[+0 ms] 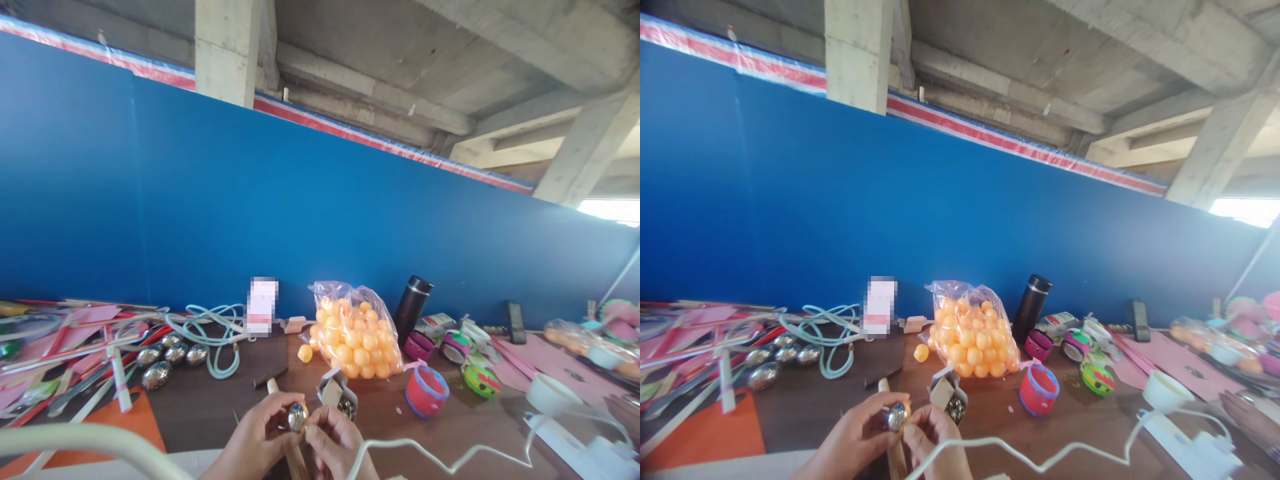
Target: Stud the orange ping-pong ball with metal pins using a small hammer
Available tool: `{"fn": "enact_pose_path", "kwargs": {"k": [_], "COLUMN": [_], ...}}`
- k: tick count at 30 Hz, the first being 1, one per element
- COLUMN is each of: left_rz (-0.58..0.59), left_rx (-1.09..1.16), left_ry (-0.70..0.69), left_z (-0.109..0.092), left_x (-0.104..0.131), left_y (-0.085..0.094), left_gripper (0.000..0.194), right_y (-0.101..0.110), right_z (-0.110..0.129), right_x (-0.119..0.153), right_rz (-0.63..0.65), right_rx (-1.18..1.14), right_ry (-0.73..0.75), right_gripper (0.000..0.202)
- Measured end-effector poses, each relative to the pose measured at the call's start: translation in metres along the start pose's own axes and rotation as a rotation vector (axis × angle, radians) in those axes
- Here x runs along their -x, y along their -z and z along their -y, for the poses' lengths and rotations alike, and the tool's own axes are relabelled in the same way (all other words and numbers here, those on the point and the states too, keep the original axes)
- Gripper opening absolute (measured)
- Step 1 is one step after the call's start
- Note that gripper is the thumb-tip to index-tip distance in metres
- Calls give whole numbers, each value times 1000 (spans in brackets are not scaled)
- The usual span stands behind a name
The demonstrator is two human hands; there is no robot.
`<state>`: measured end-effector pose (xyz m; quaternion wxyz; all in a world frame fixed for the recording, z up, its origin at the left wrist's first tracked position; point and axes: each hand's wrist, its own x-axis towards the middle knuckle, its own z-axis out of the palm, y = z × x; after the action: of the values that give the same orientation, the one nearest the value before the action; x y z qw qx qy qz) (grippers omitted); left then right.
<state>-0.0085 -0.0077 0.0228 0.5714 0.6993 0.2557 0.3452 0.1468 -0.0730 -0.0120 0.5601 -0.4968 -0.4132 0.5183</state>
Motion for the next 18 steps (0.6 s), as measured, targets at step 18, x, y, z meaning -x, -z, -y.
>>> {"fn": "enact_pose_path", "kwargs": {"k": [18], "left_rz": [-23], "left_rx": [-102], "left_ry": [44], "left_z": [-9], "left_x": [3], "left_y": [2], "left_gripper": [39], "right_y": [-9], "right_z": [2], "right_x": [3], "right_rz": [-122], "right_rx": [64], "right_ry": [20], "right_gripper": [43]}}
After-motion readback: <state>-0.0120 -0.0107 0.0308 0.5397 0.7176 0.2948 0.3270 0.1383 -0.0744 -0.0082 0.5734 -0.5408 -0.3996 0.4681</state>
